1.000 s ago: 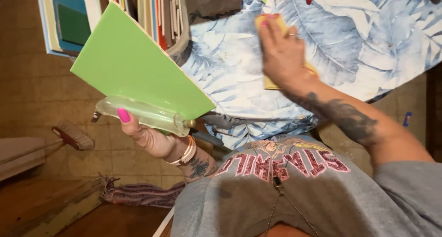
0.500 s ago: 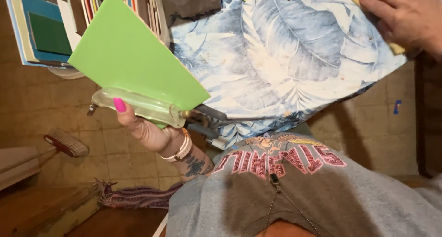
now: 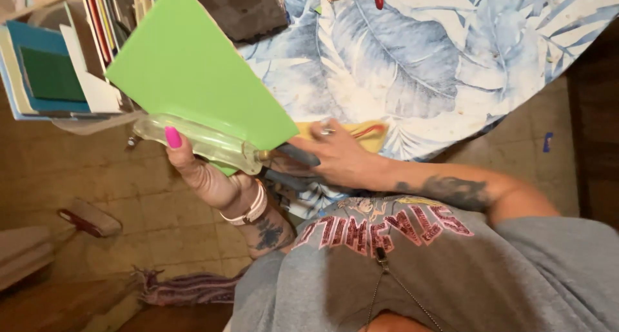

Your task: Trimming and cleaning the edges of a green cardstock sheet using pliers and a scraper tool.

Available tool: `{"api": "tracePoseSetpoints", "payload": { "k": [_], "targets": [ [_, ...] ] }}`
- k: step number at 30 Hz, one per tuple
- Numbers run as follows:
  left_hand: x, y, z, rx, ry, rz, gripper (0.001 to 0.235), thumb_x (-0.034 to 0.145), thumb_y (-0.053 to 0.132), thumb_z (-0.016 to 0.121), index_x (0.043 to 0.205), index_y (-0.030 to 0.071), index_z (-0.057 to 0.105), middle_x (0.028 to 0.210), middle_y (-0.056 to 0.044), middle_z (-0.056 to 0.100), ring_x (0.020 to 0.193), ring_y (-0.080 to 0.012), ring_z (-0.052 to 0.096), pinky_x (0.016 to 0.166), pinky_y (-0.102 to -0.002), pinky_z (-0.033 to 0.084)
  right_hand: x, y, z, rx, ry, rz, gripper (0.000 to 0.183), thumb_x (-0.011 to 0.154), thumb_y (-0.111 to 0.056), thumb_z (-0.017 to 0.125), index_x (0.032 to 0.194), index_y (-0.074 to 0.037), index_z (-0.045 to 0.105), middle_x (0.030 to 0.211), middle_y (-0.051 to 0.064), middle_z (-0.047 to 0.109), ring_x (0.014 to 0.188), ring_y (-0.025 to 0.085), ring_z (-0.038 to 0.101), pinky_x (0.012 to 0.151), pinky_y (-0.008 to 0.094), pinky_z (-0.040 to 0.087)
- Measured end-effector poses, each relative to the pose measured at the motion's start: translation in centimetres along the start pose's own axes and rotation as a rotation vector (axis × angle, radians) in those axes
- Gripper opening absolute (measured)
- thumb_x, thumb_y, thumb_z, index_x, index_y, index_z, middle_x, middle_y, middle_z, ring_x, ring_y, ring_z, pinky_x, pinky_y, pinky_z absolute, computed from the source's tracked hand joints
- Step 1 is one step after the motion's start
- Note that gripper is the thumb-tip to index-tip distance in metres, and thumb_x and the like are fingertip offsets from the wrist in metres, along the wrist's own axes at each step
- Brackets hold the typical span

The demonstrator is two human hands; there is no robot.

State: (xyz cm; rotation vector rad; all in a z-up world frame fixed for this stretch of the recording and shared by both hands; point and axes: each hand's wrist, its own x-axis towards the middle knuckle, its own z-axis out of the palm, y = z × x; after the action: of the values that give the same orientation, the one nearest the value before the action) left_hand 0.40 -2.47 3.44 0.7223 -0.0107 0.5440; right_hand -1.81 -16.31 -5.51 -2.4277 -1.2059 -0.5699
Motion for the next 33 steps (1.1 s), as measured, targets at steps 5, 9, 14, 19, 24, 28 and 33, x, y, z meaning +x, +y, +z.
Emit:
{"api": "tracePoseSetpoints", "payload": {
  "k": [5, 9, 14, 19, 24, 28, 33],
  "targets": [
    [1.0, 0.0, -0.6, 0.013, -0.03, -0.13, 0.033, 0.089, 0.022, 0.044, 0.118, 0.007, 0.044, 0.11, -0.014, 0.055, 0.094, -0.0215, 0.058, 0.089, -0.049, 0.047, -7.0, 7.1, -4.5, -0.081, -0.081, -0.004, 0.058, 0.063, 0.0, 0.041, 0.121, -0.003, 0.044, 0.124, 0.009, 0.046, 0.097, 0.023, 0.048, 0.071, 0.036, 0.034],
    [0.5, -2.3, -0.1, -0.03, -0.013, -0.128, 0.031, 0.087, 0.022, 0.048, 0.115, 0.009, 0.046, 0.106, -0.015, 0.057, 0.094, -0.0243, 0.059, 0.089, -0.05, 0.047, -12.4, 13.9, -9.7, -0.218, -0.121, 0.002, 0.052, 0.067, -0.001, 0.038, 0.117, -0.007, 0.051, 0.12, 0.007, 0.053, 0.106, 0.014, 0.049, 0.074, 0.034, 0.034],
    [0.2, -5.0, 0.3, 0.177, -0.015, -0.247, 0.049, 0.069, 0.018, 0.065, 0.112, 0.004, 0.046, 0.105, -0.009, 0.054, 0.098, -0.0234, 0.053, 0.088, -0.038, 0.046, -15.0, 21.9, -15.2, -0.329, -0.272, -0.039, 0.044, 0.08, -0.003, 0.049, 0.124, -0.01, 0.052, 0.129, 0.01, 0.054, 0.084, 0.018, 0.056, 0.075, 0.034, 0.029],
    [-0.4, -8.1, 0.0, 0.193, -0.115, -0.352, 0.046, 0.076, 0.011, 0.06, 0.117, 0.002, 0.043, 0.112, -0.011, 0.053, 0.102, -0.0255, 0.052, 0.092, -0.037, 0.043, -16.2, 25.5, -17.2, -0.606, -0.432, -0.058, 0.045, 0.084, -0.025, 0.05, 0.129, -0.022, 0.046, 0.136, -0.004, 0.048, 0.079, 0.018, 0.047, 0.069, 0.028, 0.036],
    [-0.1, -8.9, -0.2, 0.348, -0.092, -0.489, 0.03, 0.075, 0.016, 0.062, 0.101, 0.007, 0.05, 0.085, -0.001, 0.052, 0.077, -0.0129, 0.05, 0.069, -0.025, 0.044, -10.9, 21.8, -17.6, -0.976, -0.311, -0.168, 0.028, 0.085, -0.044, 0.057, 0.11, -0.032, 0.06, 0.122, -0.016, 0.061, 0.073, 0.009, 0.049, 0.071, 0.023, 0.036],
    [0.4, -8.5, -0.3, 0.441, -0.235, -0.4, 0.021, 0.078, 0.016, 0.061, 0.094, 0.008, 0.05, 0.085, -0.001, 0.053, 0.079, -0.0112, 0.048, 0.076, -0.024, 0.041, -7.4, 18.0, -13.0, -0.459, -0.102, -0.022, 0.039, 0.073, -0.024, 0.058, 0.109, -0.009, 0.06, 0.109, 0.007, 0.062, 0.084, 0.023, 0.059, 0.069, 0.033, 0.048],
    [0.7, -7.9, -1.3, 0.386, -0.298, -0.42, 0.018, 0.081, 0.018, 0.057, 0.093, 0.009, 0.047, 0.083, -0.002, 0.052, 0.074, -0.0146, 0.051, 0.075, -0.027, 0.045, 0.6, 7.0, -7.5, 0.224, 0.272, 0.178, 0.028, 0.074, -0.007, 0.063, 0.096, 0.002, 0.051, 0.082, 0.013, 0.052, 0.073, 0.024, 0.049, 0.067, 0.034, 0.042]
  ]
}}
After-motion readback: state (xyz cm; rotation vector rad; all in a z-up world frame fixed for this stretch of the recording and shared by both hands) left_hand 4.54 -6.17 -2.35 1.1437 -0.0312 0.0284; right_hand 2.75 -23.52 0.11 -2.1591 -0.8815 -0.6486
